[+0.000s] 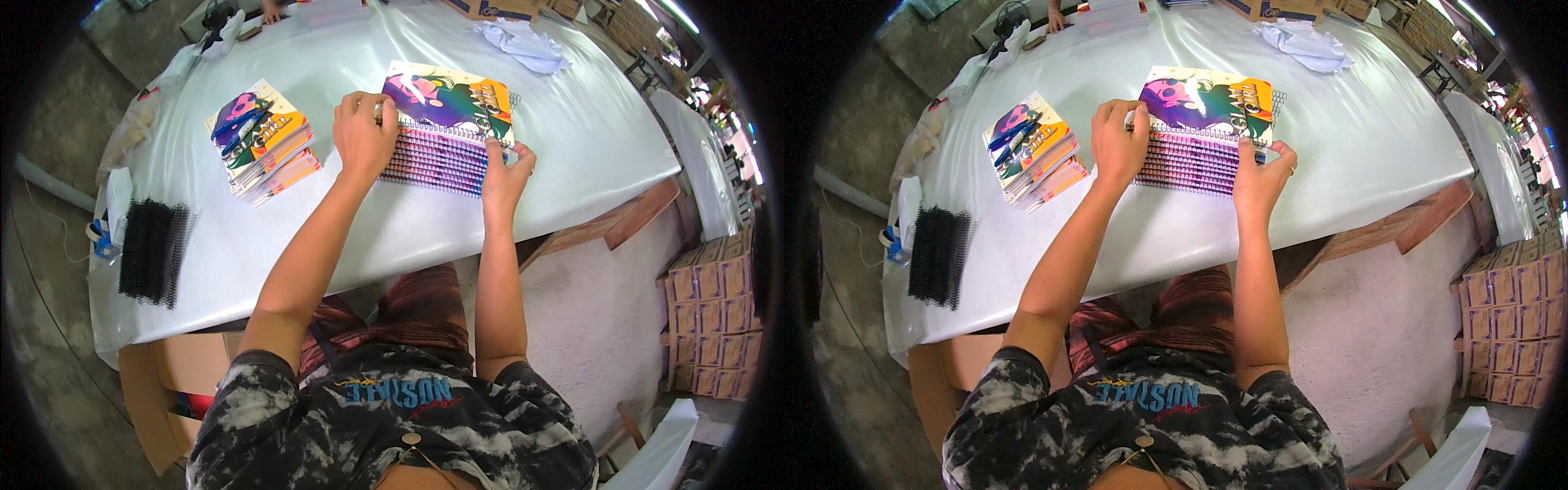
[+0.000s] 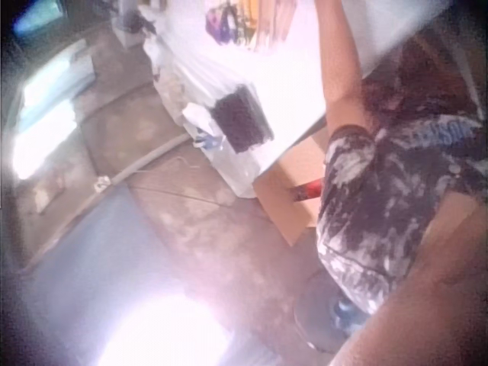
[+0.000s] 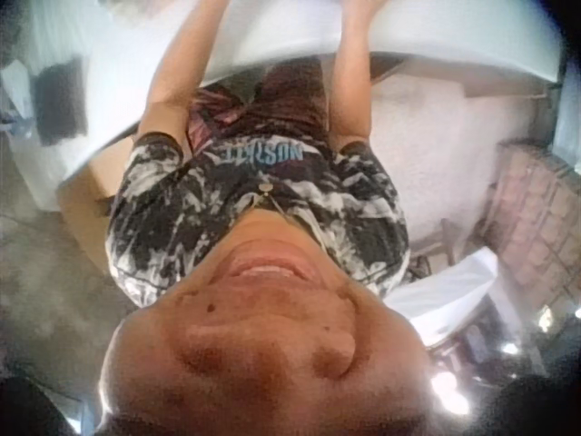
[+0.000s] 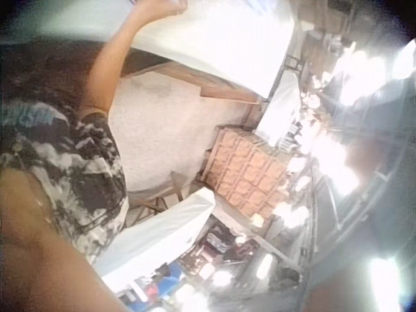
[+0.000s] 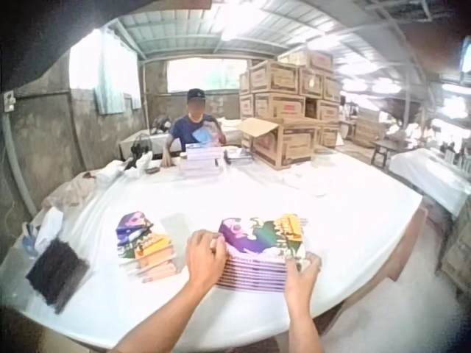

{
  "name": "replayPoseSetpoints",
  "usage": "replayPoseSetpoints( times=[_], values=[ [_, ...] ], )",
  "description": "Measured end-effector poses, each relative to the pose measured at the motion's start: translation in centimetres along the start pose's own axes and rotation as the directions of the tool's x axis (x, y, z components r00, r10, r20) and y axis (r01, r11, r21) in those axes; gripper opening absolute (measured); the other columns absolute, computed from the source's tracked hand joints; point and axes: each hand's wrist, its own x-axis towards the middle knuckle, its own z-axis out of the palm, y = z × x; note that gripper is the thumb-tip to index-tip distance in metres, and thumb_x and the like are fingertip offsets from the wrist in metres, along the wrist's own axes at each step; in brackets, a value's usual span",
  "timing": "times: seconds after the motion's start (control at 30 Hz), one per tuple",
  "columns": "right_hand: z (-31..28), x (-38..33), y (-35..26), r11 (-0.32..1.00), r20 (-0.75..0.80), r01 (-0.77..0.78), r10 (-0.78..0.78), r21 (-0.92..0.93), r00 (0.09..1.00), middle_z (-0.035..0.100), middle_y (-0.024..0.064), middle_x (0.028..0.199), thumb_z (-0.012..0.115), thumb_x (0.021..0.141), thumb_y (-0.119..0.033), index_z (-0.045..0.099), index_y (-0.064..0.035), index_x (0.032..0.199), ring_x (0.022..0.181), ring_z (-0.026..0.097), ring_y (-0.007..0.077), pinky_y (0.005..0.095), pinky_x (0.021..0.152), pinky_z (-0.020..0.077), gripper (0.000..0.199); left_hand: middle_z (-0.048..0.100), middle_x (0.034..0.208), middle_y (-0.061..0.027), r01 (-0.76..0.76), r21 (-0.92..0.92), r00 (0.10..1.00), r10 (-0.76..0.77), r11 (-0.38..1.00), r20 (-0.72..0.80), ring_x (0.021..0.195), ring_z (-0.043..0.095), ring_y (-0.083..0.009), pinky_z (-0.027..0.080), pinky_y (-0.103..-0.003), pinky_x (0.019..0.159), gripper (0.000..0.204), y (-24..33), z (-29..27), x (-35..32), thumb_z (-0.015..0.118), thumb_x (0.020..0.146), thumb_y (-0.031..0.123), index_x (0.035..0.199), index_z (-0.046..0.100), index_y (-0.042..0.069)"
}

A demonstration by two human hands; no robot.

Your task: The person assembles spiral-bound notebooks by inserting metal coils into the punched holes of the covers and pages. They repeatedly pick up a coil, align it with the notebook, and press it into place, then place the finished notebook on a stack.

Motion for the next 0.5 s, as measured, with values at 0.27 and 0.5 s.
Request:
replayPoseSetpoints(
  times=[0.27,0.5],
  values=[
    [1.0,-0.6,1.0,0.945,-0.121,0.285,-0.267,0.164,0.956,0.053,0.0188,0.117,0.051,0.083,-0.005,0.053,0.0026,0.103,0.106,0.052,0.0283,0.0354,0.094,0.0372,0.022,0.061,0.082,-0.0147,0.198,-0.257,0.98,-0.187,0.946,0.066,0.072,0.059,-0.0237,0.046,-0.033,0.066,0.02,-0.4,0.7,-0.2,0.06,0.082,0.019,0.082,0.063,-0.001],
    [1.2,-1.5,0.2,0.938,-0.127,0.345,-0.337,0.04,0.933,0.051,0.0176,0.116,0.053,0.081,-0.004,0.053,0.0008,0.105,0.11,0.046,0.0288,0.0378,0.096,0.0331,0.024,0.062,0.087,-0.0142,0.14,-0.208,0.99,-0.131,0.968,0.059,0.077,0.059,-0.0264,0.046,-0.035,0.072,0.02,-1.4,-1.8,0.6,0.061,0.081,0.018,0.089,0.063,0.001]
  ],
)
